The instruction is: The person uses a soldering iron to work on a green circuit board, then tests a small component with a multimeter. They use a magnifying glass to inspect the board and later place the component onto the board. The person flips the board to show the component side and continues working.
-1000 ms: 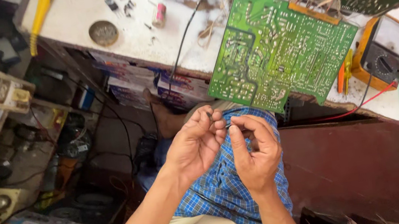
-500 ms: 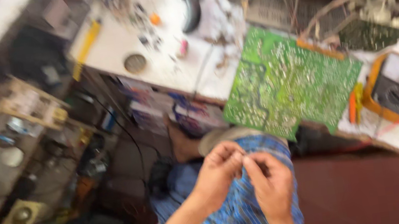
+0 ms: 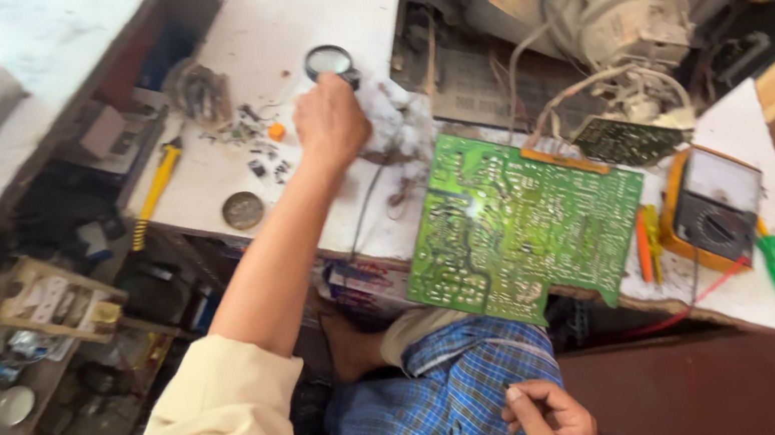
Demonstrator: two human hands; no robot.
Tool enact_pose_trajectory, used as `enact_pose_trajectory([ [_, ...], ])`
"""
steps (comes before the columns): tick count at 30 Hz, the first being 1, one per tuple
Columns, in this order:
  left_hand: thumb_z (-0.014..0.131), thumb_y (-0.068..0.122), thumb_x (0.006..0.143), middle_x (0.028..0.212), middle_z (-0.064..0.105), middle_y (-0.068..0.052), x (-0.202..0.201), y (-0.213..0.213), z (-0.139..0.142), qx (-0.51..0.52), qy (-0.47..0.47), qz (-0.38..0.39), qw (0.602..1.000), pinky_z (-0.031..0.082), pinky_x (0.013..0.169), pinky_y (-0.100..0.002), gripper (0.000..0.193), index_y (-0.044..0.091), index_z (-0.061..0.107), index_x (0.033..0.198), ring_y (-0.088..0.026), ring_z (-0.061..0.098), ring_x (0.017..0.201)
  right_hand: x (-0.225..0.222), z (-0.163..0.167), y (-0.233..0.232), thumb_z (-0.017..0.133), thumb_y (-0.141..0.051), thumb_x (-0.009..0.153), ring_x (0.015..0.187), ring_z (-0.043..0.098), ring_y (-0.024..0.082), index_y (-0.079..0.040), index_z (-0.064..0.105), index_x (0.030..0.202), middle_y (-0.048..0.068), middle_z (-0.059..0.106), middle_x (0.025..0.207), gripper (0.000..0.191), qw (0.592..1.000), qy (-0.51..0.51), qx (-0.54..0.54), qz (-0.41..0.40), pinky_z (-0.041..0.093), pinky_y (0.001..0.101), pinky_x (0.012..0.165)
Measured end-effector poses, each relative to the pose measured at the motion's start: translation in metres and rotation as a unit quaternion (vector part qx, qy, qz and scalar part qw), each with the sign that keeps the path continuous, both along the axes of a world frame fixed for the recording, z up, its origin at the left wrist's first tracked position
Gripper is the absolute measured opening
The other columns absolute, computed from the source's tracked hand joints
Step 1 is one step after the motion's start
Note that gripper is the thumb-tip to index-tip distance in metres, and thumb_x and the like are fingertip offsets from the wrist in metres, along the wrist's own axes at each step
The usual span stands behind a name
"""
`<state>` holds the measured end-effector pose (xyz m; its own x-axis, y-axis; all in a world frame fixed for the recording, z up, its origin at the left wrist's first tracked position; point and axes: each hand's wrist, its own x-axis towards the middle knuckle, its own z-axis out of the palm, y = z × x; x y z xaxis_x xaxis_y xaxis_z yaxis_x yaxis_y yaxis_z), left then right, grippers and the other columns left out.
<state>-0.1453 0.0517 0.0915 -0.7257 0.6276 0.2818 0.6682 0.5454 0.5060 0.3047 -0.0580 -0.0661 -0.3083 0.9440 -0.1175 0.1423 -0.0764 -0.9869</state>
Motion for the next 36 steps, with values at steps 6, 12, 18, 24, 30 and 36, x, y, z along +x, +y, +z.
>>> enact_pose_trajectory([
  [6, 0.082, 0.015, 0.081, 0.062, 0.056, -0.001, -0.027, -0.006, 0.006, 0.233, -0.548, -0.093, 0.798, 0.037, 0.044, -0.036, 0.018, 0.009, 0.067, 0.072, -0.017, 0.05, 0.054, 0.012, 0.029, -0.004, 0.07, -0.003, 0.091, 0.064, 0.062, 0.014, 0.007, 0.071, 0.091, 0.011, 0.07, 0.075, 0.009, 0.997, 0.068, -0.027, -0.013, 0.05, 0.0275, 0.059],
  [12, 0.064, 0.009, 0.091, 0.069, 0.057, -0.009, 0.086, -0.161, -0.004, 0.245, -0.631, -0.16, 0.718, 0.039, 0.04, -0.029, 0.018, 0.008, 0.06, 0.109, -0.019, 0.057, 0.051, -0.007, 0.046, 0.001, 0.068, -0.001, 0.095, 0.067, 0.062, 0.014, 0.003, 0.068, 0.093, 0.01, 0.068, 0.078, 0.005, 0.983, 0.166, -0.071, -0.027, 0.049, 0.0265, 0.061],
  [18, 0.072, 0.021, 0.091, 0.082, 0.06, -0.002, 0.262, -0.235, -0.045, 0.06, -0.686, -0.27, 0.673, 0.044, 0.057, -0.027, 0.027, 0.009, 0.067, 0.114, -0.011, 0.05, 0.065, -0.016, 0.06, 0.003, 0.066, -0.006, 0.093, 0.07, 0.066, 0.013, 0.002, 0.07, 0.095, 0.007, 0.071, 0.083, 0.009, 0.978, 0.17, -0.11, -0.044, 0.052, 0.0253, 0.061],
  [24, 0.066, 0.024, 0.099, 0.138, 0.056, -0.018, 0.301, -0.238, -0.053, 0.175, -0.521, -0.412, 0.727, 0.044, 0.11, -0.042, 0.03, 0.003, 0.069, 0.119, -0.032, 0.055, 0.133, -0.008, 0.08, -0.008, 0.074, -0.008, 0.101, 0.064, 0.055, 0.005, 0.002, 0.069, 0.095, 0.001, 0.065, 0.08, 0.013, 0.979, 0.182, -0.072, -0.058, 0.043, 0.0216, 0.054],
  [30, 0.066, 0.028, 0.098, 0.154, 0.048, -0.023, 0.305, -0.237, -0.043, 0.16, -0.522, -0.481, 0.686, 0.044, 0.115, -0.045, 0.033, 0.002, 0.067, 0.118, -0.038, 0.052, 0.141, -0.012, 0.108, -0.02, 0.069, -0.009, 0.097, 0.064, 0.057, 0.007, 0.0, 0.067, 0.087, 0.001, 0.065, 0.076, 0.013, 0.996, 0.013, 0.013, -0.083, 0.045, 0.0243, 0.054],
  [36, 0.067, 0.025, 0.097, 0.154, 0.052, -0.022, 0.302, -0.236, -0.041, 0.168, -0.53, -0.496, 0.667, 0.041, 0.12, -0.045, 0.031, 0.002, 0.068, 0.116, -0.038, 0.05, 0.145, -0.024, 0.133, -0.022, 0.065, -0.01, 0.095, 0.062, 0.057, 0.008, -0.002, 0.065, 0.08, 0.001, 0.062, 0.072, 0.016, 0.991, -0.085, 0.079, -0.068, 0.044, 0.0265, 0.054],
])
